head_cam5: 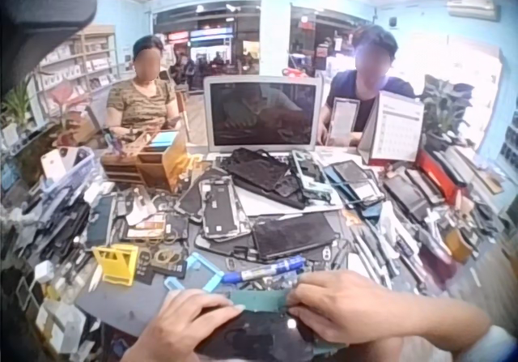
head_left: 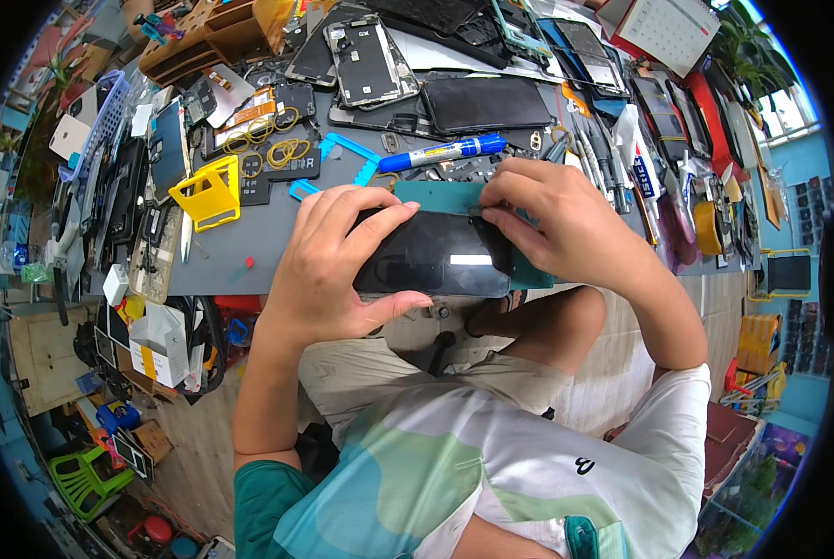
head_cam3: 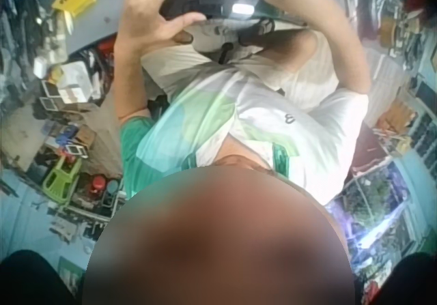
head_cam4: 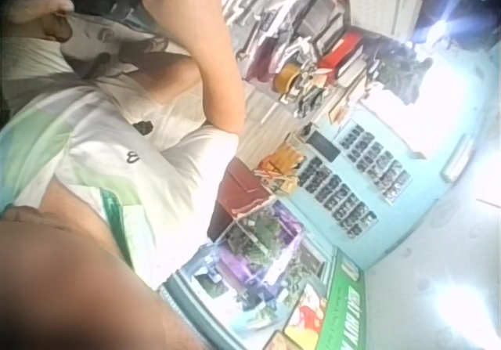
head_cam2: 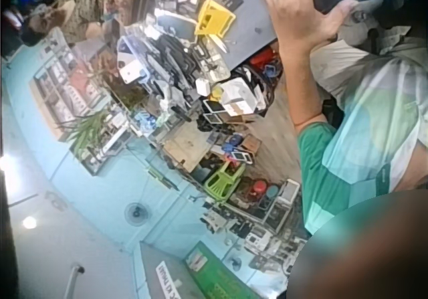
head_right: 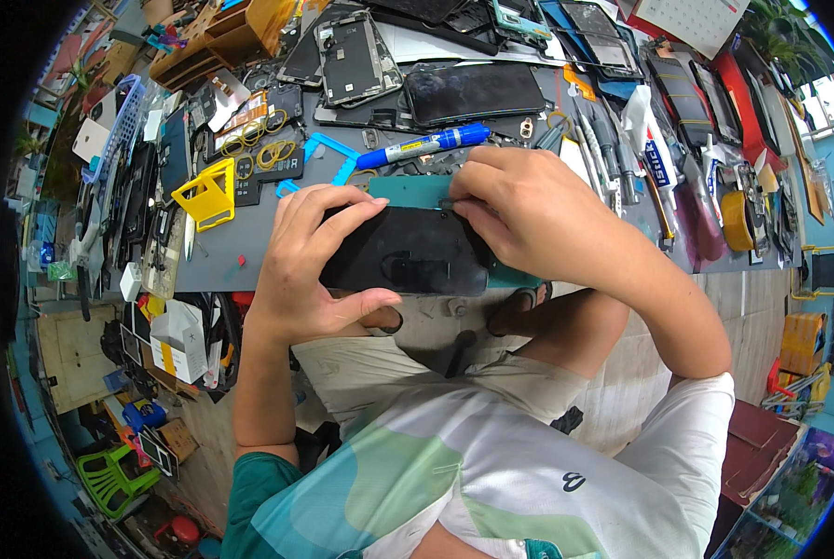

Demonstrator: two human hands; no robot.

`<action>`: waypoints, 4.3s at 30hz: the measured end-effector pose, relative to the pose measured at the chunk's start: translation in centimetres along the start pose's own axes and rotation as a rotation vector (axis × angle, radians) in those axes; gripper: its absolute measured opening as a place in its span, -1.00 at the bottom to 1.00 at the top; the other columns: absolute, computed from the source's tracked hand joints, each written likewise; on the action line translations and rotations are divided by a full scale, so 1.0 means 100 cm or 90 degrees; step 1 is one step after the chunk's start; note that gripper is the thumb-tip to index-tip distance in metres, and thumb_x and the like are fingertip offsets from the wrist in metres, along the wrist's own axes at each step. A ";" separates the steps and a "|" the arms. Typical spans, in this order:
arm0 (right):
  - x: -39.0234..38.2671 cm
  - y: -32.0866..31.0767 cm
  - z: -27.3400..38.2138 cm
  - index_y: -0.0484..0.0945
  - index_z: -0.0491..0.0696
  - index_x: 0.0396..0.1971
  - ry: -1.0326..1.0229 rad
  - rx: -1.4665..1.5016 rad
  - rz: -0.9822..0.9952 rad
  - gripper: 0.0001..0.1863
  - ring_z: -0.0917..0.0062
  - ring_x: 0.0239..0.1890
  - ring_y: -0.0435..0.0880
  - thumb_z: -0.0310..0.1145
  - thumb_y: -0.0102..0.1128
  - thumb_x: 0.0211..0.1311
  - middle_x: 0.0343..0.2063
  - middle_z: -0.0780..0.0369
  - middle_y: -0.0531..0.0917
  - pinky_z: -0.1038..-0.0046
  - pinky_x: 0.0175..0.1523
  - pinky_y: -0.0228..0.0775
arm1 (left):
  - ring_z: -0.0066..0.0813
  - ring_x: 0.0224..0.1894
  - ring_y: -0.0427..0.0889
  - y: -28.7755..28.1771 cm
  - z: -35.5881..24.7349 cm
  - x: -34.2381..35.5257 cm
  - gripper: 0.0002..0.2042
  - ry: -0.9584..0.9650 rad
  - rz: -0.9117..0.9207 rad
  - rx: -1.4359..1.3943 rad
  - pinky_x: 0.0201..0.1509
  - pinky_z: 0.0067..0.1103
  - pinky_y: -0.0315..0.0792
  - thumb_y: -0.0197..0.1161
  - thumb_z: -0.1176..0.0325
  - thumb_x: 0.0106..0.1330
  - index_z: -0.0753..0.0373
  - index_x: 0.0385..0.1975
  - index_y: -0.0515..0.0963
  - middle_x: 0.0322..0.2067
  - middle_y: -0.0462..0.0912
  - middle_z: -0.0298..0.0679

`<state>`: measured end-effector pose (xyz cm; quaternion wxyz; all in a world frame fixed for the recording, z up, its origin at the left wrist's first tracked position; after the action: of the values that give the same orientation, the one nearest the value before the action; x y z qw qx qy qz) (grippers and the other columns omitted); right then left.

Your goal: The person sits on the floor and uses a small tool to pry and adjust components on a disassembled mobile phone. They repeatedly lift and press the screen assembly, then briefly handle a white smartphone to view a QR code before returning to the phone repair.

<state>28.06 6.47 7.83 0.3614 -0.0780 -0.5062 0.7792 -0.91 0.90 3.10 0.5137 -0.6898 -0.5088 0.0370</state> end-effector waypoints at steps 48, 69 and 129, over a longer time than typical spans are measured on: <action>0.010 0.010 -0.018 0.82 -0.17 -0.34 0.131 0.131 -0.011 -0.86 0.19 -0.09 0.66 -0.45 0.65 0.30 -0.32 0.17 0.74 0.16 0.04 0.53 | 0.04 0.32 0.65 0.002 0.003 -0.001 -0.16 -0.004 0.020 0.008 0.48 -0.07 0.41 0.72 -0.20 0.20 0.18 0.41 0.71 0.26 0.69 -0.15; 0.009 0.012 -0.017 0.68 -0.19 -0.36 0.150 0.147 0.001 -0.78 0.23 -0.14 0.67 -0.47 0.61 0.37 -0.32 0.16 0.71 0.23 0.02 0.50 | 0.02 0.22 0.68 0.003 0.002 0.003 -0.12 -0.009 0.022 0.010 0.37 -0.12 0.50 0.79 -0.20 0.05 0.26 0.33 0.77 0.21 0.75 -0.09; 0.005 0.011 -0.016 0.75 -0.14 -0.33 0.104 0.102 -0.031 -0.84 0.22 -0.14 0.66 -0.49 0.64 0.27 -0.31 0.17 0.69 0.19 -0.05 0.47 | 0.02 0.24 0.66 0.002 0.002 0.002 -0.19 -0.003 0.022 0.002 0.39 -0.10 0.49 0.66 -0.23 0.26 0.24 0.39 0.72 0.21 0.68 -0.13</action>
<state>27.92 7.68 6.26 0.4253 -0.1000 -0.4131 0.7990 -0.84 1.19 2.96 0.5127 -0.6977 -0.4980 0.0482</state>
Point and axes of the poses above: each hand's wrist, its own x-axis towards the middle knuckle, its own y-axis out of the palm, z = x × y, the point moved 2 cm from there along x, towards the middle knuckle
